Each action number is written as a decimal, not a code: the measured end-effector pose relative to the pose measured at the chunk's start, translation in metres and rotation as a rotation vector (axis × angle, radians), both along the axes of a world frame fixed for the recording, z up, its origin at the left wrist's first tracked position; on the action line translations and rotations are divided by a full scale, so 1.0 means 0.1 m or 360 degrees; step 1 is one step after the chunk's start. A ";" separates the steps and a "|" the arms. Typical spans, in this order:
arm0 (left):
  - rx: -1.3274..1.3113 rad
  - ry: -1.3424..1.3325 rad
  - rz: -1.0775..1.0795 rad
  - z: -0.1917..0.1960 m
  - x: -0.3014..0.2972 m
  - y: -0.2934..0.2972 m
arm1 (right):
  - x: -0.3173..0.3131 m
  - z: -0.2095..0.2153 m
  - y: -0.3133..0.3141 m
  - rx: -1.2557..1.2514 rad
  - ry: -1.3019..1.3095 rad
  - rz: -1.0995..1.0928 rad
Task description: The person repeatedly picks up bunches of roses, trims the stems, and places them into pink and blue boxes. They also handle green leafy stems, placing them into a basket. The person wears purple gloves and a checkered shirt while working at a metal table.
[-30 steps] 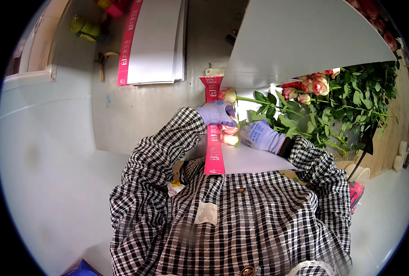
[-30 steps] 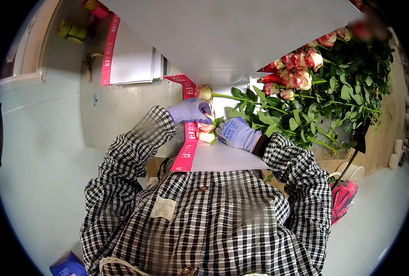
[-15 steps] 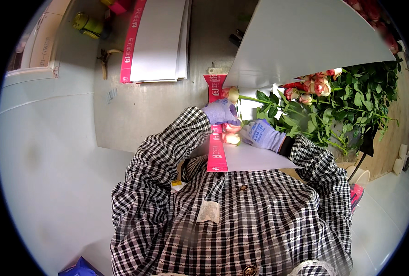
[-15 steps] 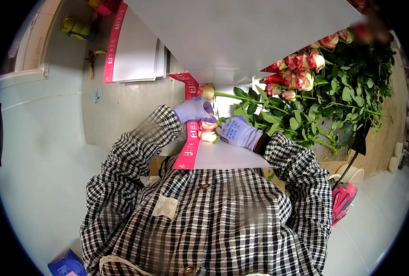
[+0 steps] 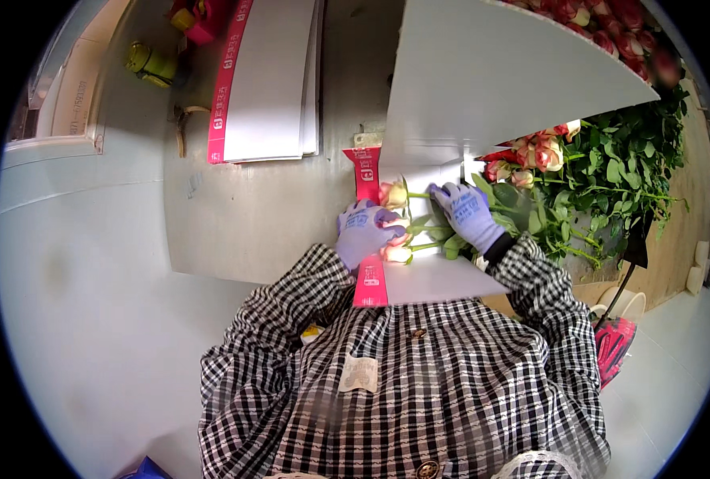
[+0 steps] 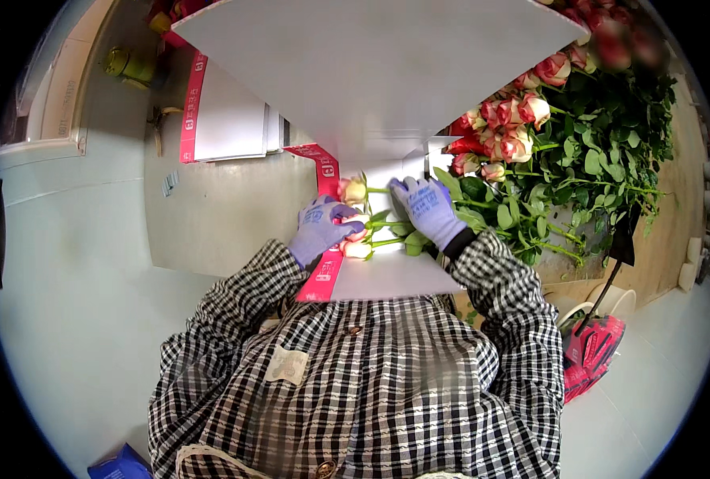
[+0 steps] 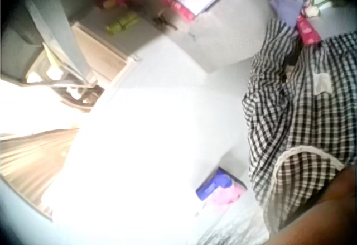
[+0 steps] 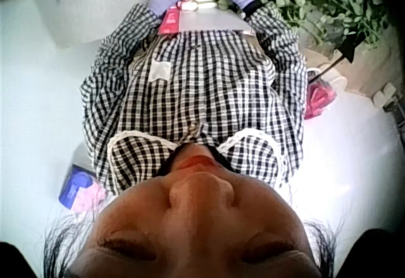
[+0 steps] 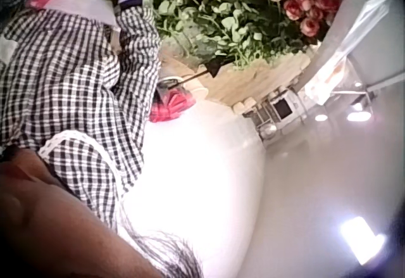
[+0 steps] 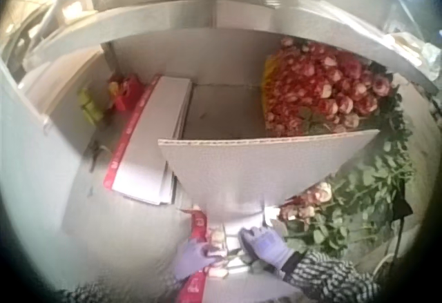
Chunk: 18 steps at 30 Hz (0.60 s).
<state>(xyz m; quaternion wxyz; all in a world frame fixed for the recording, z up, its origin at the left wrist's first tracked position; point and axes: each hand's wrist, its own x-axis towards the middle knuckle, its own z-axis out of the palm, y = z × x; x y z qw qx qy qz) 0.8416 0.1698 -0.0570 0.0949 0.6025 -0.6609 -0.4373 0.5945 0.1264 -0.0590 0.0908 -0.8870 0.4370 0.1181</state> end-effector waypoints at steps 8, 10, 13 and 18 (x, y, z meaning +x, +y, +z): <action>-0.0096 -0.0163 0.0253 -0.25 0.00 0.14 | -0.07 0.01 0.17 -0.0049 -0.0207 0.0083; -0.0058 -0.0101 0.0170 -0.17 0.01 0.01 | -0.09 0.02 0.14 -0.0052 -0.0195 0.0114; -0.0629 -0.0171 -0.0106 0.00 -0.03 -0.10 | -0.09 0.01 0.16 0.0007 -0.0234 0.0080; 0.0068 0.0129 -0.0247 -0.09 0.12 -0.20 | -0.25 0.65 0.01 0.0160 -0.0712 -0.0334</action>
